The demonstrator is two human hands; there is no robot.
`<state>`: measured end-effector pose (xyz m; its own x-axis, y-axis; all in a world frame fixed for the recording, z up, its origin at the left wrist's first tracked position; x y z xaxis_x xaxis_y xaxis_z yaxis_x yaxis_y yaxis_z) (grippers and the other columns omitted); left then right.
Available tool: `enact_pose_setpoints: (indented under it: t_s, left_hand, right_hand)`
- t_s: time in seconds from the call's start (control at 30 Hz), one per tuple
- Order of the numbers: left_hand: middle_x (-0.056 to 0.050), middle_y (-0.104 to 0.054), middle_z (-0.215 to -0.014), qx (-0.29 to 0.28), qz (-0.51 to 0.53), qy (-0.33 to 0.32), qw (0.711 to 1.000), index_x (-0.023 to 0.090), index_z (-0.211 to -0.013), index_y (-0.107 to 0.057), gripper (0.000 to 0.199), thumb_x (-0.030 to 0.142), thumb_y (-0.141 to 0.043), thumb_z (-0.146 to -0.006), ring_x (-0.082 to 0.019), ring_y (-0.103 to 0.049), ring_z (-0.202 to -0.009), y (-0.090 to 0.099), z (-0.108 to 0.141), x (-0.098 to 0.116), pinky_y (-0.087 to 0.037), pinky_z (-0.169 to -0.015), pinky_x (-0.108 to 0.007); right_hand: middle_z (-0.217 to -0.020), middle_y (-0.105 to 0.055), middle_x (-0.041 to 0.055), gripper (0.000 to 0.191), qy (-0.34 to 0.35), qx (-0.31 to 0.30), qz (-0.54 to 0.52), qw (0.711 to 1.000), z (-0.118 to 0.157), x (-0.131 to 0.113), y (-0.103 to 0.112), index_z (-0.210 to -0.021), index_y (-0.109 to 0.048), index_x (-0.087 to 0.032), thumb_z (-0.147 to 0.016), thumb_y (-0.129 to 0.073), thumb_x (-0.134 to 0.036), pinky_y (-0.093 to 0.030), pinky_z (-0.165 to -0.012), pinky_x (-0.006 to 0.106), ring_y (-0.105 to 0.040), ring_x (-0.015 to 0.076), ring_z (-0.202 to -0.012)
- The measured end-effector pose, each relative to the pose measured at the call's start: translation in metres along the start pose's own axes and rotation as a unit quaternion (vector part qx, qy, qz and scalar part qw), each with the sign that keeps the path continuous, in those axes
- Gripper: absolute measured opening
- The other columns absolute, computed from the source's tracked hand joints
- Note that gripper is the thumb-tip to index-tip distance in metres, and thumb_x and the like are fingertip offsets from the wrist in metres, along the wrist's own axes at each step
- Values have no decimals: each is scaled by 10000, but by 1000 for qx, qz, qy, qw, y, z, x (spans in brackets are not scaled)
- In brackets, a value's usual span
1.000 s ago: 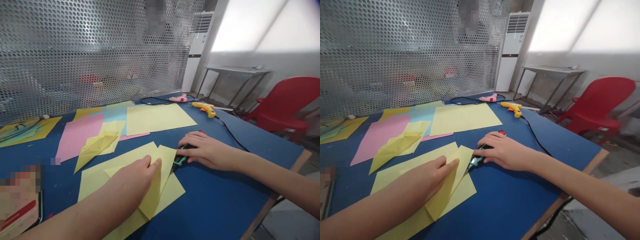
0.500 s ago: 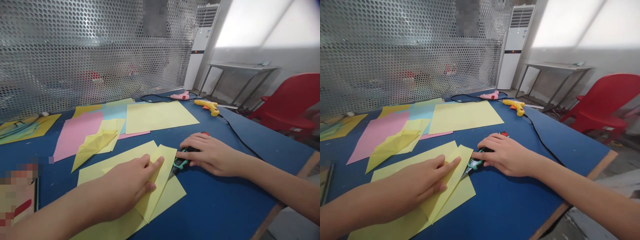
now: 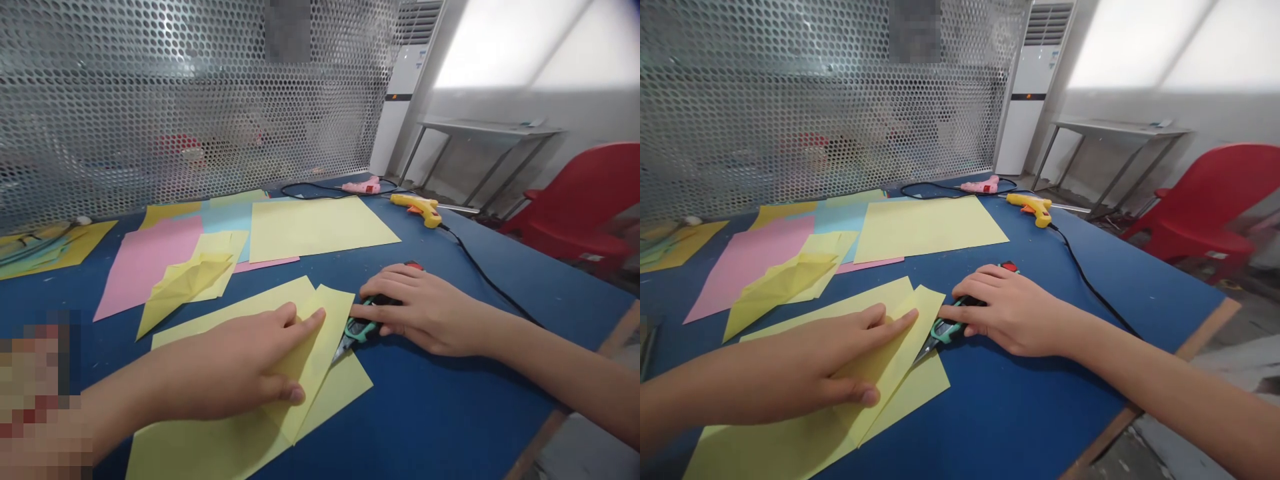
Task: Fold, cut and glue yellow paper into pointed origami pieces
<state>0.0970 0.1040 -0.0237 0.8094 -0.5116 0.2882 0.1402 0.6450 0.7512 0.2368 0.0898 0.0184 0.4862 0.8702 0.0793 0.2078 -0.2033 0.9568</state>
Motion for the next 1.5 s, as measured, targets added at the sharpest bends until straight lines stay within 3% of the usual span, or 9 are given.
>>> enact_pose_setpoints:
  t_s: [0.27, 0.47, 0.77, 0.87, 1.1, 1.5]
  left_hand:
    - [-49, -299, -1586, 11, 8, -4, 1000, 416, -1537, -85, 873, 514, -622, -856, -338, -436, -1348, 2, 0, -2, -439, -976, -365]
    - [-58, -446, -1477, 30, 5, -20, 999, 366, -1548, -157, 875, 545, -624, -830, -303, -522, -1260, 6, -3, -1, -464, -908, -303]
    - [-84, -532, -1378, 73, 4, -24, 997, 305, -1560, -169, 886, 632, -554, -832, -311, -512, -1262, 8, -2, -6, -409, -1006, -353]
    - [-83, -500, -1431, 60, 6, -21, 998, 318, -1558, -165, 894, 609, -586, -825, -319, -487, -1298, 8, -1, -7, -417, -1012, -360]
    - [13, -223, -1625, -2, 14, 6, 1000, 457, -1523, -67, 884, 528, -620, -837, -329, -338, -1422, 2, 0, -8, -397, -1060, -417]
    - [-37, -250, -1610, -10, 13, 0, 1000, 415, -1539, -65, 893, 543, -608, -842, -342, -363, -1401, 1, -1, -8, -428, -1001, -377]
  right_hand:
    - [-1081, -672, 121, 349, 7, 5, 3, 1000, -4, -6, 1, -1201, -655, -184, -1018, -362, -231, -472, -858, 376, -593, 223, -974]
    - [-1093, -658, 117, 350, 12, -4, -2, 1000, -5, -8, 1, -1244, -632, -197, -1019, -366, -226, -450, -872, 383, -577, 222, -1003]
    - [-1130, -654, 110, 351, 1, -8, -15, 1000, -4, -6, -3, -1275, -615, -220, -1017, -378, -245, -423, -905, 401, -578, 219, -1002]
    - [-1094, -662, 110, 348, 14, 3, 2, 1000, -7, -12, -1, -1253, -631, -213, -1016, -380, -249, -425, -898, 393, -581, 215, -969]
    - [-1049, -671, 94, 325, 29, 28, 13, 999, -10, -20, 4, -1208, -643, -208, -1025, -377, -245, -410, -896, 369, -586, 196, -941]
    - [-1019, -677, 80, 293, 39, 48, 19, 998, -13, -27, 8, -1196, -622, -196, -1027, -385, -225, -371, -903, 367, -592, 182, -915]
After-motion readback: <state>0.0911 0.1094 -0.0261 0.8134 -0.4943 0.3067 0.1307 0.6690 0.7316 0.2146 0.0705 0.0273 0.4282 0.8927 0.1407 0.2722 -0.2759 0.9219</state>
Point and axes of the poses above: each hand's wrist, its own z-axis away from the middle knuckle, its own y-axis out of the back of the hand, x = y × z, the point moved 10 cm from there along -z, towards the middle knuckle
